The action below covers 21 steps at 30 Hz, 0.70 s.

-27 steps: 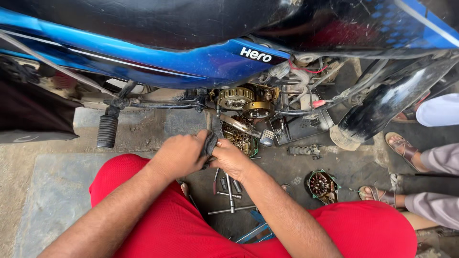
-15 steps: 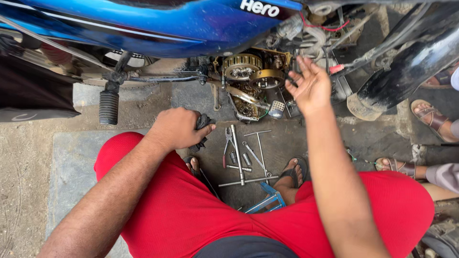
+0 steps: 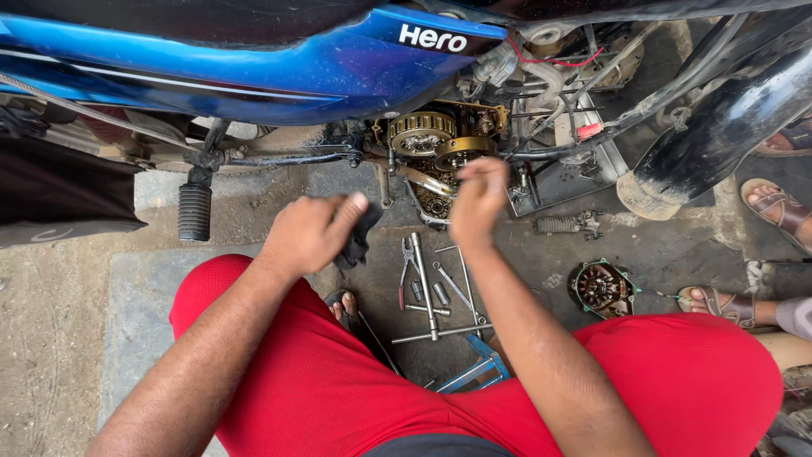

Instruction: The person sits on the ground and uses a T-handle wrench to tighten bolts on the exposed engine of a blue Hero motorcycle. They repeatedly adjust the tool and apply torque to fasteners within the engine casing while other tools and parts lie on the floor nearby.

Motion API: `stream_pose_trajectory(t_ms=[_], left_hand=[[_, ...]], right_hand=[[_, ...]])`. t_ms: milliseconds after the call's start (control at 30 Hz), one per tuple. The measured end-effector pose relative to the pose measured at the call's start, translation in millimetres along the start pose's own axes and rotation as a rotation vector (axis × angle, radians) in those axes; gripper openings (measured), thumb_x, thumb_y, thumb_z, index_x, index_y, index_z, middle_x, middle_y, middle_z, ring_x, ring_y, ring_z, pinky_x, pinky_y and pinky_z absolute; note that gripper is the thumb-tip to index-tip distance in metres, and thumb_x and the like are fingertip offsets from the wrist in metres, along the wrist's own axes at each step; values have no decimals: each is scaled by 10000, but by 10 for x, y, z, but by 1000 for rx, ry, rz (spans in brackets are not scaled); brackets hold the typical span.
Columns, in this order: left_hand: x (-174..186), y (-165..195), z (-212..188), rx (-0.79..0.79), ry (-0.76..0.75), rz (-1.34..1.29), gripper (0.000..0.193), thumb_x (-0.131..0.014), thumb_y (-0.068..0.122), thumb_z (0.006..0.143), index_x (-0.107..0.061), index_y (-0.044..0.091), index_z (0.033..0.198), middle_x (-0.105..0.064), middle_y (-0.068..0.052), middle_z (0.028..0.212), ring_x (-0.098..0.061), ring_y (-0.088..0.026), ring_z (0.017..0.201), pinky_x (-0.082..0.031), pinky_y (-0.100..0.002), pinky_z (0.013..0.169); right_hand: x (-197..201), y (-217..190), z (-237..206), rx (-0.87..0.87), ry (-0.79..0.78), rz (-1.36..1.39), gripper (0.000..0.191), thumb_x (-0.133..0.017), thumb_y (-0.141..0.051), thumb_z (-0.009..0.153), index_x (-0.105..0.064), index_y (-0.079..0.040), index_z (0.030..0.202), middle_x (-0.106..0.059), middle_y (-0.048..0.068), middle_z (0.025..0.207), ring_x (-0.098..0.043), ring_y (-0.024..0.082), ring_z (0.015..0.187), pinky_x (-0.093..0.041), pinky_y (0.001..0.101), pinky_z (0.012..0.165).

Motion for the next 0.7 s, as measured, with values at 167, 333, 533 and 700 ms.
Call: stream_pose_trajectory(t_ms=[167, 333, 533, 700], left_hand=[[-212, -287, 180, -440, 109, -447, 699, -252, 522, 1154, -612, -73, 1226, -641, -332, 1153, -586, -469, 1102, -491, -524, 967], [-419, -338, 150, -221, -55, 83, 527, -513, 501, 1069, -651, -3, 1136, -691, -247, 1188, -664, -429, 1119, -520, -504, 982], [108, -140, -194, -261, 298, -164, 575, -665, 478, 958, -539, 58, 1331, -585, -191, 1280, -696, -389, 1083, -569, -476, 912], [290, 70, -585, -828, 564, 117, 742, -613, 438, 938, -381, -9, 1484, -509, -261, 1401, -611, -467, 1183, -556, -475, 942]], right_hand=[[-605, -505, -814, 106, -694, -164, 671, -512, 101, 865, -384, 74, 1523, -482, 319, 1437, -548, 412, 1227, -511, 422, 1000], [-621, -281, -876, -57, -604, -325, 447, -533, 130, 874, -696, -24, 1262, -744, 203, 1159, -741, 324, 1082, -590, 387, 976], [-780, -219, -705, -850, -431, 375, 138, -593, 18, 989, -693, 37, 1082, -722, 225, 1056, -715, 258, 920, -615, 421, 812], [-981, -400, -1003, -1230, -516, 869, 268, -460, -106, 999, -647, -49, 1183, -698, 77, 967, -572, 94, 678, -613, 344, 677]])
Point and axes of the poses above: each hand's wrist, its own z-axis towards the middle knuckle, its own x-axis out of the back of the hand, y = z × x, the point moved 3 cm from there along z, towards the middle knuckle
